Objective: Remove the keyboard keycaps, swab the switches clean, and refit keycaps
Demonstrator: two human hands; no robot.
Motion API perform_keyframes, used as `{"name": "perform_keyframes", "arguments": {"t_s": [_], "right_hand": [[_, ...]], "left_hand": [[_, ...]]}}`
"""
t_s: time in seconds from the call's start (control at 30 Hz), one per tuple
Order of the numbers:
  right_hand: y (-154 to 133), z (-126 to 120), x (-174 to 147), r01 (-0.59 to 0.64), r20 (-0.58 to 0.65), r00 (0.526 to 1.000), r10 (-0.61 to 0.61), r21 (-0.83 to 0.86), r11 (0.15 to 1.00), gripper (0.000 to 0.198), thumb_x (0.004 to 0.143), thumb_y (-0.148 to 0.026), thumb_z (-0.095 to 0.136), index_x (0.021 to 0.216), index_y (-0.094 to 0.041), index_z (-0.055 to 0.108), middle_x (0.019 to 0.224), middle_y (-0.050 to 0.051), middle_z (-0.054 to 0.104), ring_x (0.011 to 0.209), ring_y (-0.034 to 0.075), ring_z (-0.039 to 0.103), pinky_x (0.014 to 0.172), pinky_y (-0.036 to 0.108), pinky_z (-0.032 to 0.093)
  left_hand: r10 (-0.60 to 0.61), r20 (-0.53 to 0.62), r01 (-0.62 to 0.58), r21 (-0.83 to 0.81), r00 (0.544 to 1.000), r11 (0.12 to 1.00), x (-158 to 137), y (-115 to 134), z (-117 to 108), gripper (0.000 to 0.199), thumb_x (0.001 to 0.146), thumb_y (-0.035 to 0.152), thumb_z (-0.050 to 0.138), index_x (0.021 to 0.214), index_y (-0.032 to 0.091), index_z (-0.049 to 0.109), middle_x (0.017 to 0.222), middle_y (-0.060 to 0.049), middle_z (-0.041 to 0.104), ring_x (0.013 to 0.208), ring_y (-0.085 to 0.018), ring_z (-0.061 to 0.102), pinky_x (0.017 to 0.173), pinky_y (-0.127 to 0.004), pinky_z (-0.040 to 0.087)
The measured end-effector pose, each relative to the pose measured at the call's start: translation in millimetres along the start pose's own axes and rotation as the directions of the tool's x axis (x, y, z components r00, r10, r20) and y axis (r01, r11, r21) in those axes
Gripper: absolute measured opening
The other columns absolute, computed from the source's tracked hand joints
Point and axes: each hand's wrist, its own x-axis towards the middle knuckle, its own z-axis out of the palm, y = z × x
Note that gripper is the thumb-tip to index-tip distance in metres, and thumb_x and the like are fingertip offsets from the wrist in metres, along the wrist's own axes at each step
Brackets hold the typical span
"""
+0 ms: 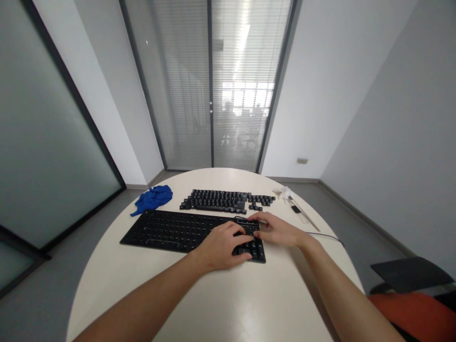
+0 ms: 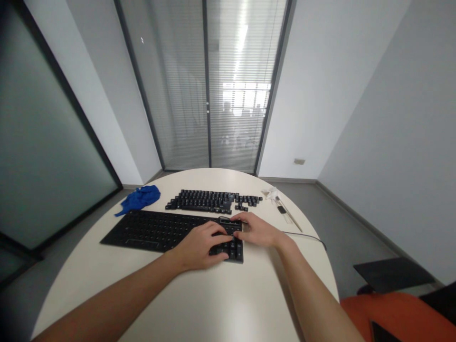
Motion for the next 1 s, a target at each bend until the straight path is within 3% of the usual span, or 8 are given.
{"name": "perform_keyframes", "arguments": {"t_s": [0.13,0.33,0.7,0.87,1.0], "right_hand": [[-1.1,-0.8,0.6,0.008,0.014,1.000,-0.008,0.018,1.000,0.057,0.078,-0.035,0.072,0.131,-0.019,0.059,0.130,0.012,0.061,0.116,0.030,0.057,0.102,0.045,0.044],[-4.2,0.0,2.2,-0.066,0.077,0.996,0.054,0.158,0.985,0.063,0.077,-0.035,0.073,0.133,-0.015,0.055,0.106,0.008,0.069,0.085,0.021,0.062,0.078,0.034,0.051],[4.2,0.9,3.8,-0.026,0.062,0.998,0.016,0.170,0.985,0.064,0.075,-0.034,0.075,0.133,-0.016,0.054,0.127,0.012,0.063,0.110,0.026,0.060,0.095,0.039,0.049],[2.7,4.7,6.7,-0.052,0.036,0.998,0.049,0.089,0.995,0.070,0.070,-0.030,0.075,0.134,-0.013,0.053,0.127,0.014,0.062,0.109,0.028,0.061,0.094,0.041,0.050],[1.2,4.6,5.2,0.031,0.032,0.999,-0.033,0.061,0.998,0.065,0.073,-0.033,0.074,0.133,-0.015,0.056,0.125,0.013,0.064,0.109,0.029,0.061,0.094,0.042,0.050]], "left_hand": [[0.019,0.035,-0.019,0.010,0.999,1.000,-0.4,-1.6,-3.3,0.044,0.084,0.044,0.070,0.125,0.027,0.065,0.117,-0.007,0.064,0.110,-0.027,0.057,0.096,-0.041,0.049],[0.024,0.044,-0.023,-0.008,0.999,1.000,0.3,-3.0,-3.6,0.045,0.083,0.043,0.072,0.124,0.026,0.066,0.123,-0.008,0.062,0.114,-0.027,0.055,0.100,-0.042,0.046],[0.037,0.066,-0.036,-0.024,0.997,0.999,2.8,-4.9,-2.7,0.045,0.083,0.045,0.072,0.123,0.025,0.066,0.126,-0.009,0.060,0.117,-0.028,0.054,0.102,-0.043,0.045],[0.039,0.058,-0.038,-0.021,0.998,0.999,3.1,-4.6,-1.3,0.040,0.082,0.045,0.073,0.115,0.023,0.068,0.125,-0.009,0.061,0.117,-0.028,0.054,0.102,-0.043,0.045],[0.052,0.051,-0.050,-0.026,0.997,0.998,2.2,-5.3,-0.6,0.040,0.082,0.043,0.073,0.117,0.024,0.067,0.124,-0.009,0.061,0.118,-0.029,0.054,0.103,-0.044,0.045]]}}
